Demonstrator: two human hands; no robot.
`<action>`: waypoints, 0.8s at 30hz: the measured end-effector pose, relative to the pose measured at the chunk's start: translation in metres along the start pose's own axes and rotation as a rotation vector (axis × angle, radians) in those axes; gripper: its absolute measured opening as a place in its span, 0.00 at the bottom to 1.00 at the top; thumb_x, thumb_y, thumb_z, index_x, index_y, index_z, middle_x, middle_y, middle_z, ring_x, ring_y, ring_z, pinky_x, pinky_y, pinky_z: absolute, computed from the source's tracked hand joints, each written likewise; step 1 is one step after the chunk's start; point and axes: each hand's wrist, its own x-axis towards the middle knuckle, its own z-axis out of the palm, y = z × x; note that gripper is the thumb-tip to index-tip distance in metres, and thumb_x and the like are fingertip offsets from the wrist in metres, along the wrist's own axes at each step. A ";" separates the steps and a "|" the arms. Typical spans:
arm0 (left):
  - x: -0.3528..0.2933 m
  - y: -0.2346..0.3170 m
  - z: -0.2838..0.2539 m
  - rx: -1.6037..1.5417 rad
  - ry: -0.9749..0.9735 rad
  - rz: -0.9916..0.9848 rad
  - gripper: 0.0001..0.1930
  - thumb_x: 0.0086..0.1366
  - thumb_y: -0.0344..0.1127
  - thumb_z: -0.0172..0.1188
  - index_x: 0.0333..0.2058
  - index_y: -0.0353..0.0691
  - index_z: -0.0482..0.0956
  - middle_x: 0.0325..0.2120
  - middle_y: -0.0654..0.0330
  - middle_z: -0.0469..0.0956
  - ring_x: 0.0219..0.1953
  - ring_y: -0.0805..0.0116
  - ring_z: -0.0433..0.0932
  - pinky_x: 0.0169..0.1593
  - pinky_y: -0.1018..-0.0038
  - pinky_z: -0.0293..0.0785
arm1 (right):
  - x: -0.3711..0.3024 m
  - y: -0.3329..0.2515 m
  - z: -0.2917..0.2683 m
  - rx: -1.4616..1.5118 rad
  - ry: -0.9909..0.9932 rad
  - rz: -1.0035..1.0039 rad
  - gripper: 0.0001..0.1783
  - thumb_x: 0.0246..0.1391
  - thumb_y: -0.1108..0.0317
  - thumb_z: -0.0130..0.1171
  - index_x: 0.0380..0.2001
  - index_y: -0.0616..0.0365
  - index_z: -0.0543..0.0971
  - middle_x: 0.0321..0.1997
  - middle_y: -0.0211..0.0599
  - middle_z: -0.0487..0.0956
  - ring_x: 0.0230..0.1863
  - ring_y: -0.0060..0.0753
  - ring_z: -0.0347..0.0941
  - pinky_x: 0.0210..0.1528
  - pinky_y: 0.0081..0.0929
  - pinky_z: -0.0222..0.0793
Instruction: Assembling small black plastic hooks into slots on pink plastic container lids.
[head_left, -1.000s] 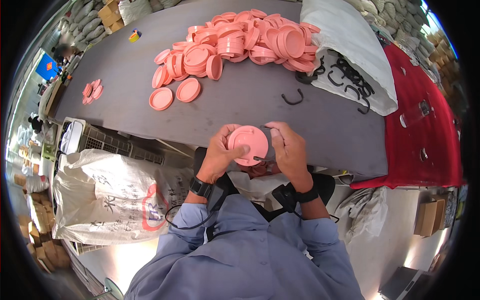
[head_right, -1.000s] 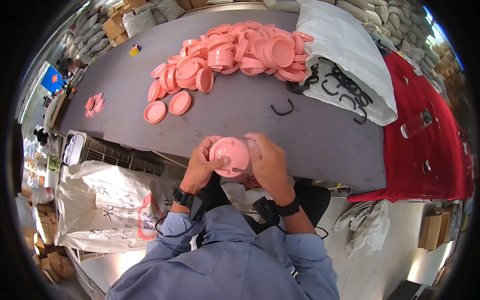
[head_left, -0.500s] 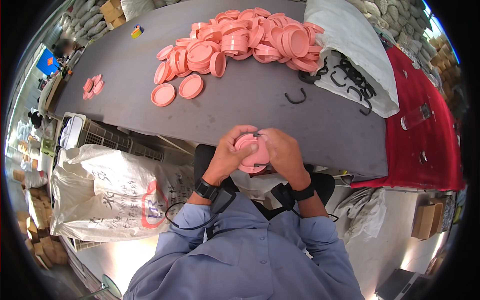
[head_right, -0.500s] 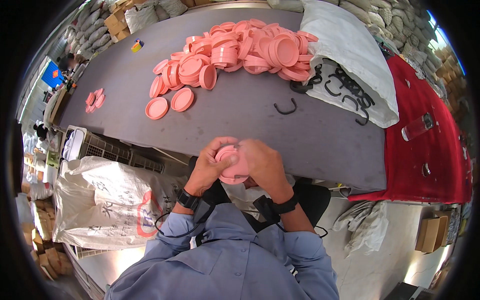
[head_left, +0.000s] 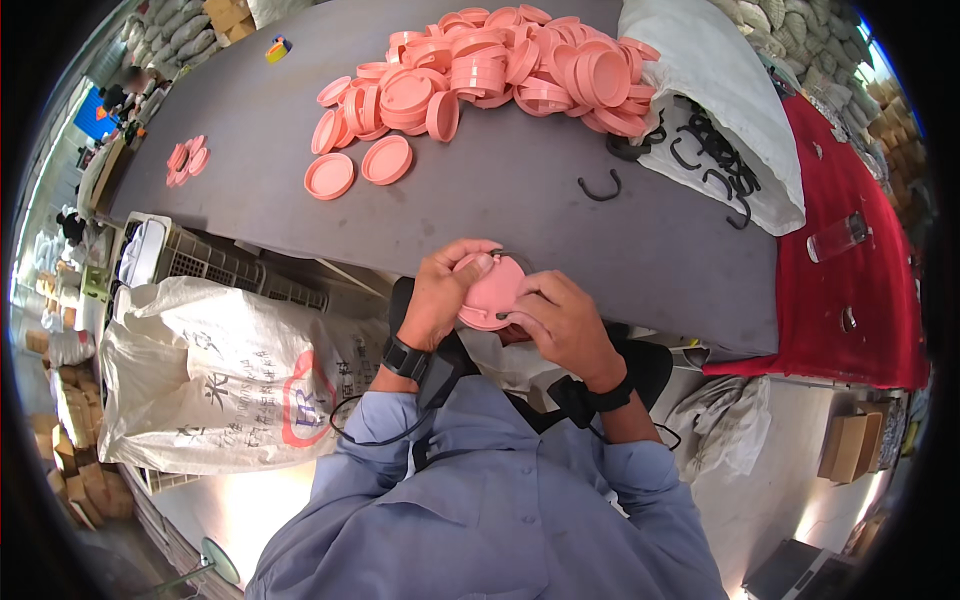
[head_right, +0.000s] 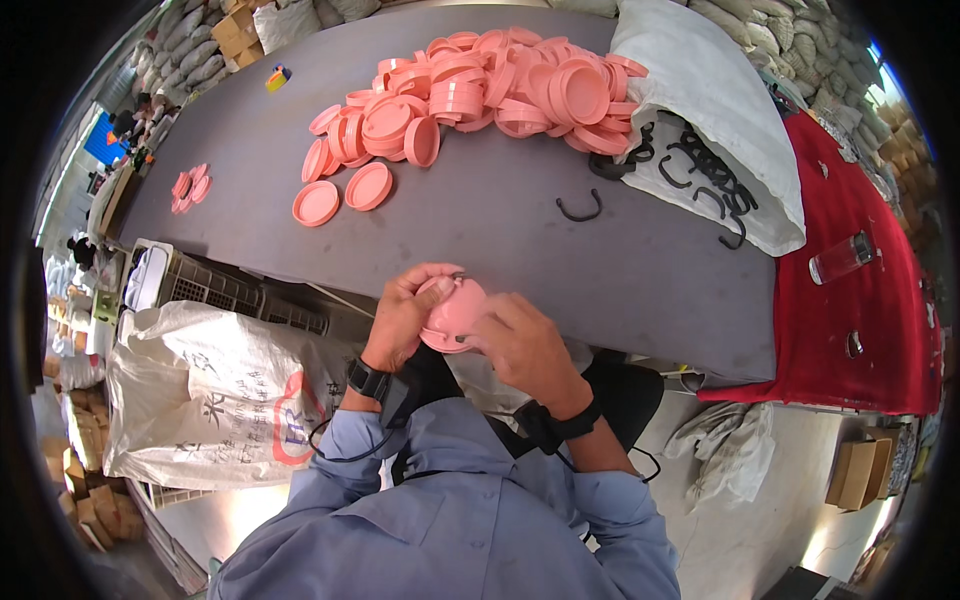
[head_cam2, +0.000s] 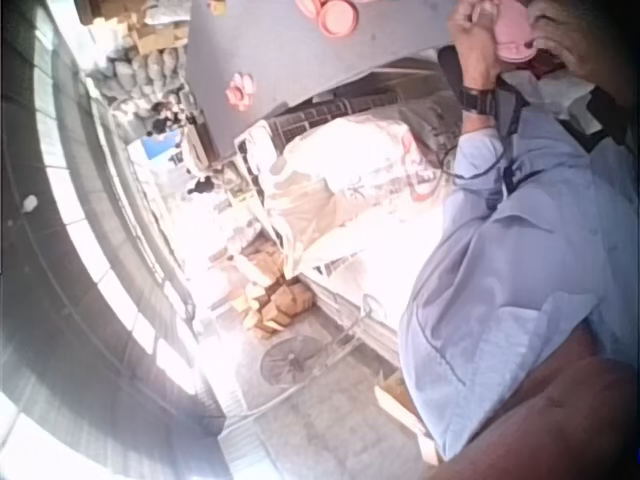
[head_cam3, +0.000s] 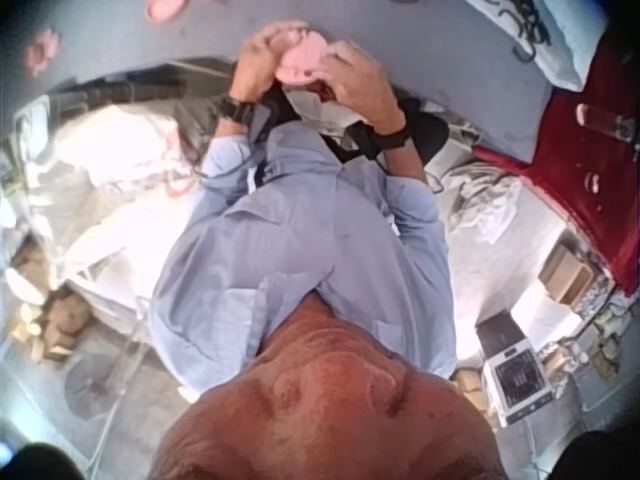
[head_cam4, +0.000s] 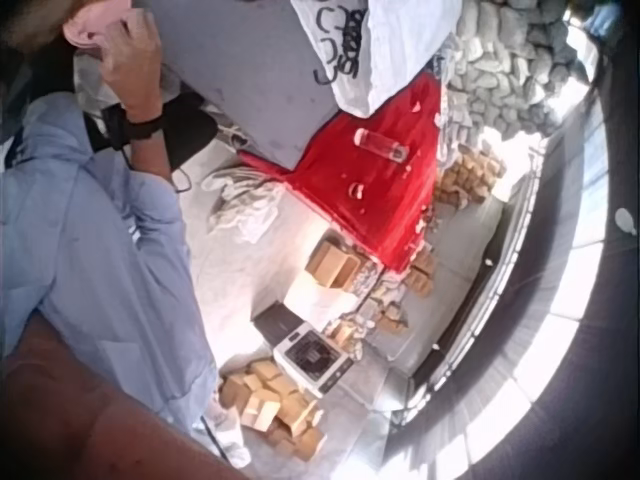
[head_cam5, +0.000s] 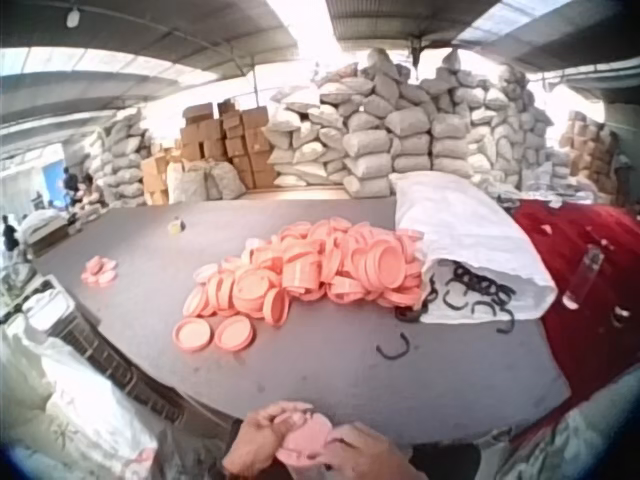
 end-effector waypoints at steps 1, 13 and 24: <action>0.001 0.002 -0.001 -0.005 -0.008 -0.024 0.10 0.72 0.27 0.61 0.49 0.34 0.83 0.43 0.60 0.84 0.45 0.72 0.81 0.51 0.74 0.80 | -0.002 0.002 0.001 0.017 -0.013 -0.033 0.09 0.48 0.73 0.68 0.34 0.58 0.82 0.35 0.38 0.76 0.38 0.48 0.75 0.38 0.41 0.74; 0.003 -0.017 0.009 0.003 0.059 -0.055 0.07 0.73 0.26 0.57 0.45 0.33 0.83 0.38 0.60 0.83 0.40 0.75 0.80 0.45 0.75 0.79 | -0.015 -0.005 0.026 -0.167 0.055 -0.007 0.08 0.47 0.69 0.68 0.26 0.55 0.78 0.31 0.36 0.73 0.32 0.44 0.74 0.32 0.39 0.71; -0.016 -0.024 0.012 0.076 0.194 0.103 0.08 0.73 0.26 0.56 0.45 0.33 0.82 0.37 0.60 0.83 0.40 0.75 0.79 0.47 0.75 0.77 | -0.016 0.011 0.019 -0.125 -0.073 -0.068 0.06 0.47 0.70 0.68 0.28 0.56 0.81 0.34 0.35 0.77 0.33 0.44 0.75 0.34 0.38 0.72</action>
